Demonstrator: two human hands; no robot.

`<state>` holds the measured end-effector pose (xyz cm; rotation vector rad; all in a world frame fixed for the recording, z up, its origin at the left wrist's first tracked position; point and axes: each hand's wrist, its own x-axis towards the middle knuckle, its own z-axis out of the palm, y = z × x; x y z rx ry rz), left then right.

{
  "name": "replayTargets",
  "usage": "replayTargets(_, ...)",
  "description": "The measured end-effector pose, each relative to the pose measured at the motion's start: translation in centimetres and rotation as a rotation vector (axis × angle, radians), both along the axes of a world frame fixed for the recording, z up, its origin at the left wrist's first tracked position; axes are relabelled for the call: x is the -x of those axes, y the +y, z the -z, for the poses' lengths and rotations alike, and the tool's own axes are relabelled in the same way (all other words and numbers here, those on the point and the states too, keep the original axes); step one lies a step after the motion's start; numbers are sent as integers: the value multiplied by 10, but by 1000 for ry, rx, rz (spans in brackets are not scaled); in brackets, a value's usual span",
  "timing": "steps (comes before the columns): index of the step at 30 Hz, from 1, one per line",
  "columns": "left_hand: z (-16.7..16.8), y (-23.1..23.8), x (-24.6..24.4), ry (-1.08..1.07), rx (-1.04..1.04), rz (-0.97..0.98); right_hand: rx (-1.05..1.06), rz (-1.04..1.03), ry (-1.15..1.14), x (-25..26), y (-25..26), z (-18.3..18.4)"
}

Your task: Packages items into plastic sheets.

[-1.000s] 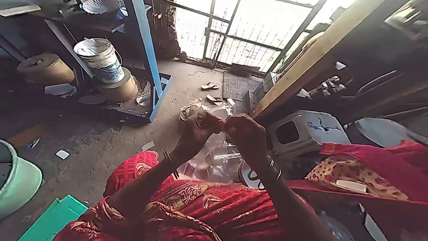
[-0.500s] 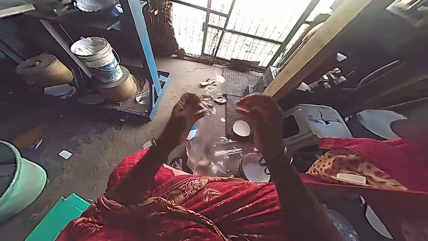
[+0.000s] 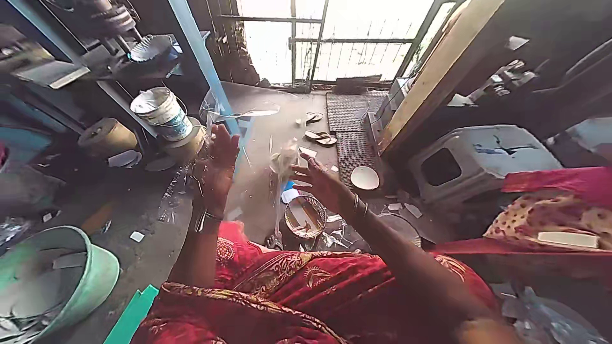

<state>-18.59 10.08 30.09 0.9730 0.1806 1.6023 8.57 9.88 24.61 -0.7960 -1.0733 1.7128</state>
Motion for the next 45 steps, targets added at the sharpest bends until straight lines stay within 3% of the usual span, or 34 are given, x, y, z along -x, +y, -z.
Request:
replayTargets(5,5,25,23,-108,133,-69,-94,49,63,8,1,-14)
replayTargets(12,17,30,59,-119,60,-100,-216,129,125,-3,2,-27)
replayTargets(17,17,50,77,-126,164,-272,-298,123,86,-22,4,-30)
replayTargets(21,12,52,78,-34,155,-298,-348,138,61,-34,1,-36)
replayTargets(31,18,56,72,7,33,-200,-338,250,-34,-45,-8,-44)
replayTargets(35,18,55,69,56,207,-236,-296,337,3,-46,-2,-47)
replayTargets(39,42,66,80,124,327,-144,-289,351,11,-48,1,-48)
replayTargets(43,17,43,58,225,552,-207,-185,395,27,-45,-3,-58)
replayTargets(45,22,37,60,229,583,-168,-142,412,40,-45,-3,-61)
